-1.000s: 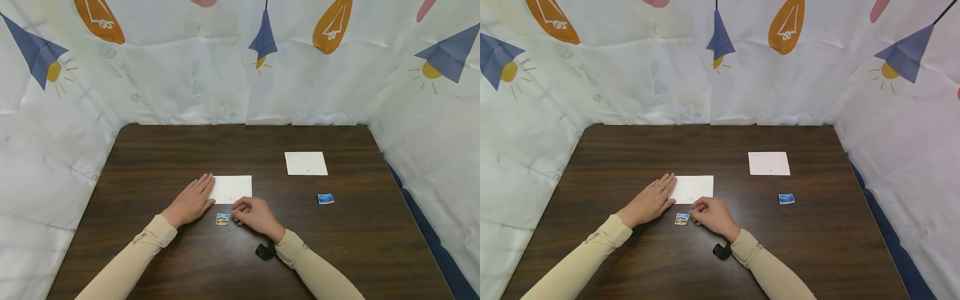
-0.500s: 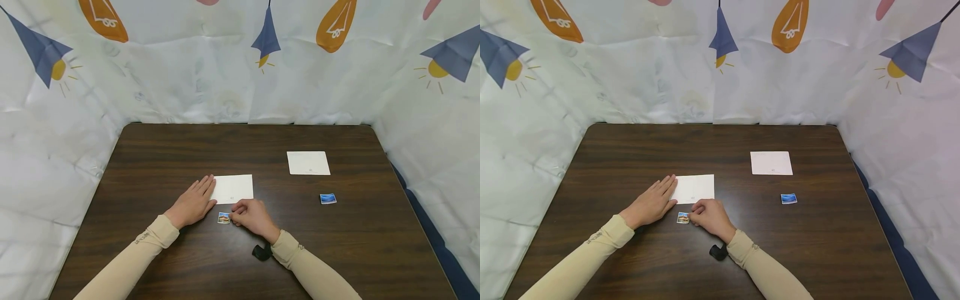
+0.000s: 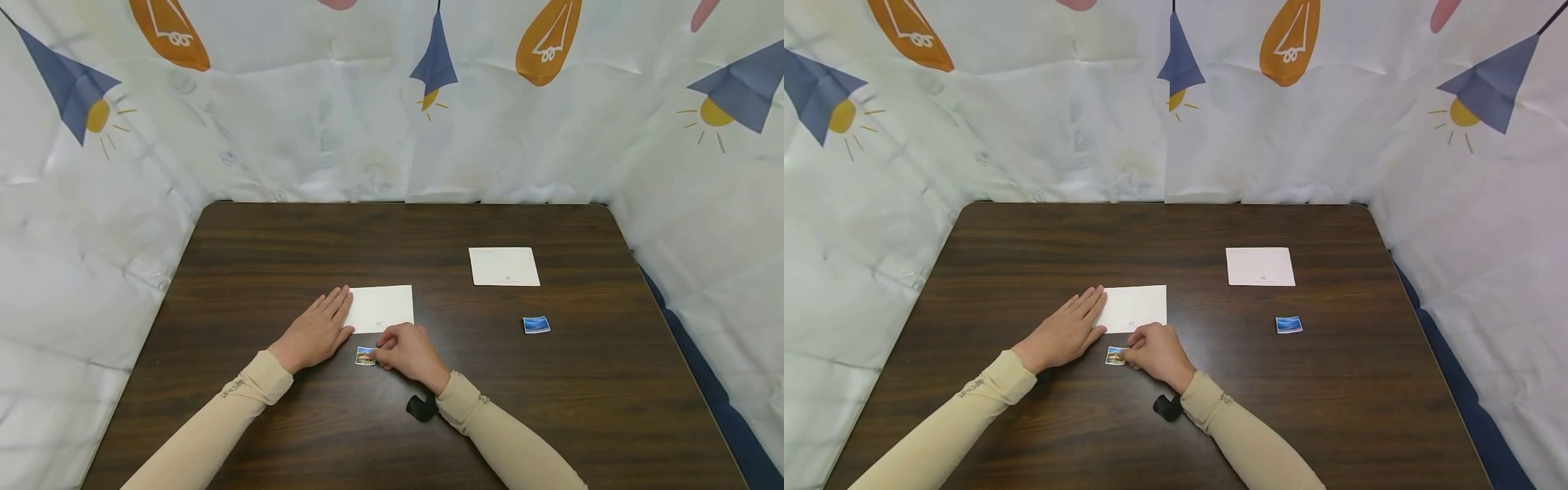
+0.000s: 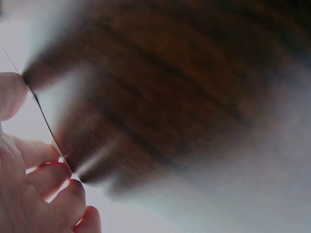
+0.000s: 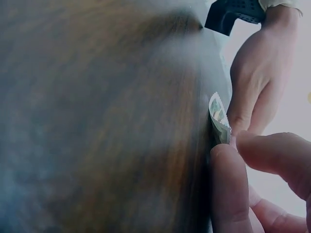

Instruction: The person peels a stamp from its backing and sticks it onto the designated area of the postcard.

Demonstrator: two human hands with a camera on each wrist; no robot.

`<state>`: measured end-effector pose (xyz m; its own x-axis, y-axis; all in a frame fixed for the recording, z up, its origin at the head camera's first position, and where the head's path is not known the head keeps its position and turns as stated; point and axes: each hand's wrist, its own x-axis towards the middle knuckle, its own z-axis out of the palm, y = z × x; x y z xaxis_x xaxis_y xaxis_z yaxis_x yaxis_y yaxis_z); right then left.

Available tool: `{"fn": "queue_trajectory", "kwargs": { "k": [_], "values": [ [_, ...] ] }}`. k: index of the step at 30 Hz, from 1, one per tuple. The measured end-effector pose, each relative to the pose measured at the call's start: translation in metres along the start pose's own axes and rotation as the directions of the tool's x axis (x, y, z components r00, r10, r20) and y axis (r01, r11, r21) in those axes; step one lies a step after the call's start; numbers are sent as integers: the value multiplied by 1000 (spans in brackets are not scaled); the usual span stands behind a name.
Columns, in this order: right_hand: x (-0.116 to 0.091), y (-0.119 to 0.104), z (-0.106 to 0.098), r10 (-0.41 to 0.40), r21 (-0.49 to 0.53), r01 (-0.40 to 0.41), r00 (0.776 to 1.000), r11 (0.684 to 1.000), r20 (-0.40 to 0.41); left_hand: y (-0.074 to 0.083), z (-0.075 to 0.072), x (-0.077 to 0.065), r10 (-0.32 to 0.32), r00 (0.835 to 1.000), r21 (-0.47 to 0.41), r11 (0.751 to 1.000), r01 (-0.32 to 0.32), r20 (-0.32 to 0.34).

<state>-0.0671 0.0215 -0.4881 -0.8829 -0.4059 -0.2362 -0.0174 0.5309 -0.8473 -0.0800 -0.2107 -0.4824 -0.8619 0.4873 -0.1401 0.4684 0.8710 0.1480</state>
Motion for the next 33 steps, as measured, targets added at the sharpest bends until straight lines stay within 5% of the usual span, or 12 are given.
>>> {"fn": "queue_trajectory", "kwargs": {
  "k": [24,33],
  "values": [
    [1,2,-3,-44,72,42,999,997,17,2,0,1,6,1000,0,1000,-6,-20],
    [1,3,-6,-48,20,49,999,999,-23,1,-3,-1,-1,1000,-10,1000,1,-2]
  ]
}}
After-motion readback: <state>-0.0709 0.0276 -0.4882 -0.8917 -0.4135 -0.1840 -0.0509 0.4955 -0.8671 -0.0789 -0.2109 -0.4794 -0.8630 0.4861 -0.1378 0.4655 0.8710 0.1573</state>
